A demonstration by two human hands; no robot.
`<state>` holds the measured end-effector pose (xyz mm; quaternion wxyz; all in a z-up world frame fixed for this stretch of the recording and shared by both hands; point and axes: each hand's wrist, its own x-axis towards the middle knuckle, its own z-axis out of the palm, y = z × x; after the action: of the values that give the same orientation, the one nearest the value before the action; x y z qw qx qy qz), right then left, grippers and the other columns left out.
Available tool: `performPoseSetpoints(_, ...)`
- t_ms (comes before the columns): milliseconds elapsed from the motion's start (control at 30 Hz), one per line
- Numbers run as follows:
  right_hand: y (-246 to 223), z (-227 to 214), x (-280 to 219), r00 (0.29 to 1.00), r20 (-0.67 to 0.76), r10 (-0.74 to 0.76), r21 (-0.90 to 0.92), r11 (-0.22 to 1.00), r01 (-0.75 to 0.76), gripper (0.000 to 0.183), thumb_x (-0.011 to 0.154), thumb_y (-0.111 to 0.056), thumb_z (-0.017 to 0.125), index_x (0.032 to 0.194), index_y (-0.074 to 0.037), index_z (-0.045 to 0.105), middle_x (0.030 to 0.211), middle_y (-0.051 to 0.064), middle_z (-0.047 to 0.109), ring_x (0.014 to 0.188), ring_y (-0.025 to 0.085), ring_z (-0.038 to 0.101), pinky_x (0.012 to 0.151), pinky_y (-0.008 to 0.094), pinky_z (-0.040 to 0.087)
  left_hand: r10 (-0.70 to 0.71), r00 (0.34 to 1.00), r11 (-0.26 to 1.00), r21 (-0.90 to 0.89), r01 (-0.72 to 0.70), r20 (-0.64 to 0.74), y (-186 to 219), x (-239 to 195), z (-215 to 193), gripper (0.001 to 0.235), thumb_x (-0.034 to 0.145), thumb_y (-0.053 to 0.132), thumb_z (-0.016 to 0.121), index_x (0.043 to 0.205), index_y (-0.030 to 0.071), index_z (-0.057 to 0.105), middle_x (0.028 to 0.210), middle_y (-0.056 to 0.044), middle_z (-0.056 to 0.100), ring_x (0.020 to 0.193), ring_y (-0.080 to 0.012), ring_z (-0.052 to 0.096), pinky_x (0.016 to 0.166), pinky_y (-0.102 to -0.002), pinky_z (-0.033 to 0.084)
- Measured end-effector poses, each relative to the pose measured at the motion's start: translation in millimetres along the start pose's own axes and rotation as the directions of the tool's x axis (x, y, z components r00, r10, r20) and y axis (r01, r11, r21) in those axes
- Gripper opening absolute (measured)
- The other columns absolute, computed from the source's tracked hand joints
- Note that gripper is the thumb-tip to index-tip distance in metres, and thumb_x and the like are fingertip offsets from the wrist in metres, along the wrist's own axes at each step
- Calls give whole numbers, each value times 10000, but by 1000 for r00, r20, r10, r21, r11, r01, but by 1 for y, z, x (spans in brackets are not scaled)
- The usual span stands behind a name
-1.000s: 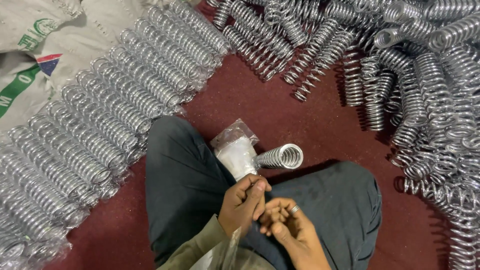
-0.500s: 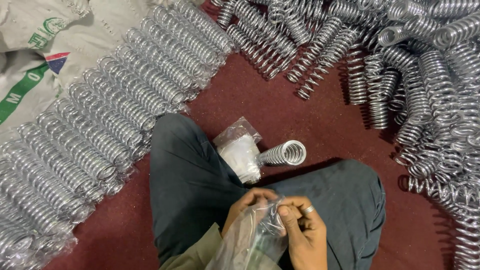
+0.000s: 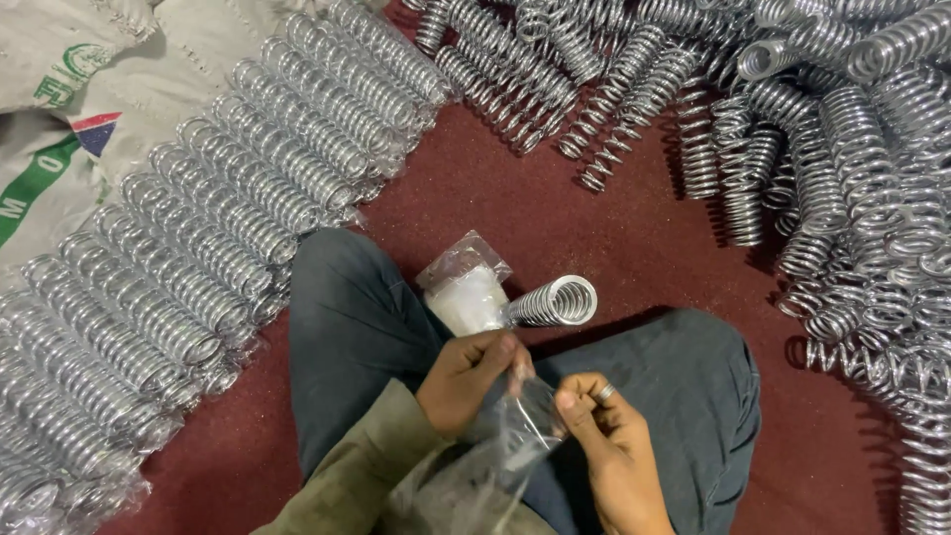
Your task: The person is sitting on the floor, picking up individual metal springs from a large pile and placing them into small, clear plastic bags.
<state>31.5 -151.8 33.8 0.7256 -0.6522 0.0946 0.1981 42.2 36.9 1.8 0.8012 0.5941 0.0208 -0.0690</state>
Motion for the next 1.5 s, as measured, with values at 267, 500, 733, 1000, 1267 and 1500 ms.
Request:
performPoseSetpoints(267, -56, -7, 31, 983, 35, -182, -200, 962, 185, 142, 990, -132, 648, 874, -56, 675, 751, 41, 611, 713, 149, 560, 707, 295, 483, 50, 954, 982, 158, -100, 295, 18, 34, -3, 334, 1079, 350, 493, 942, 96, 661, 891, -33, 640, 786, -133, 647, 777, -281, 534)
performPoseSetpoints(500, -52, -2, 27, 985, 99, -142, -262, 951, 164, 121, 1001, -141, 647, 928, -67, 710, 818, 18, 578, 743, 135, 529, 714, 294, 440, 174, 983, 984, 18, -175, 55, 31, 37, 5, 356, 1084, 324, 501, 825, 115, 631, 798, -2, 583, 758, -121, 574, 776, -280, 501)
performPoseSetpoints(733, -84, -7, 59, 914, 168, -370, -663, 643, 382, 118, 944, -124, 625, 827, -115, 641, 842, -18, 604, 754, 128, 553, 694, 301, 444, 199, 979, 958, 218, -186, -40, 8, 50, 9, 175, 1012, 248, 621, 880, 144, 670, 1208, -42, 523, 916, -89, 577, 883, -290, 496)
performPoseSetpoints(1000, -44, -13, 130, 986, 85, -146, -387, 907, 168, 158, 974, -79, 556, 863, -18, 650, 698, 78, 529, 656, 178, 518, 581, 345, 468, -152, 960, 943, 258, 213, -236, -49, 118, -4, 278, 971, 317, 603, 975, 65, 721, 573, -117, 623, 548, -192, 609, 462, -277, 481)
performPoseSetpoints(1267, -5, -26, 142, 977, 210, -28, -320, 942, 96, 168, 952, -108, 648, 953, 37, 733, 785, 178, 675, 751, 237, 623, 676, 420, 543, -377, 839, 710, 459, 534, -392, -100, 95, -42, 421, 1023, 473, 466, 1032, 118, 692, 793, -59, 726, 642, -174, 748, 734, -348, 603)
performPoseSetpoints(1500, 0, -18, 142, 993, 101, -67, -257, 962, 91, 215, 1014, -157, 616, 923, -5, 738, 723, 129, 656, 677, 191, 576, 639, 331, 511, -294, 789, 948, -58, 313, -540, -55, 48, 35, 446, 1043, 468, 475, 1103, 42, 595, 1289, -191, 554, 847, -277, 756, 613, -337, 661)
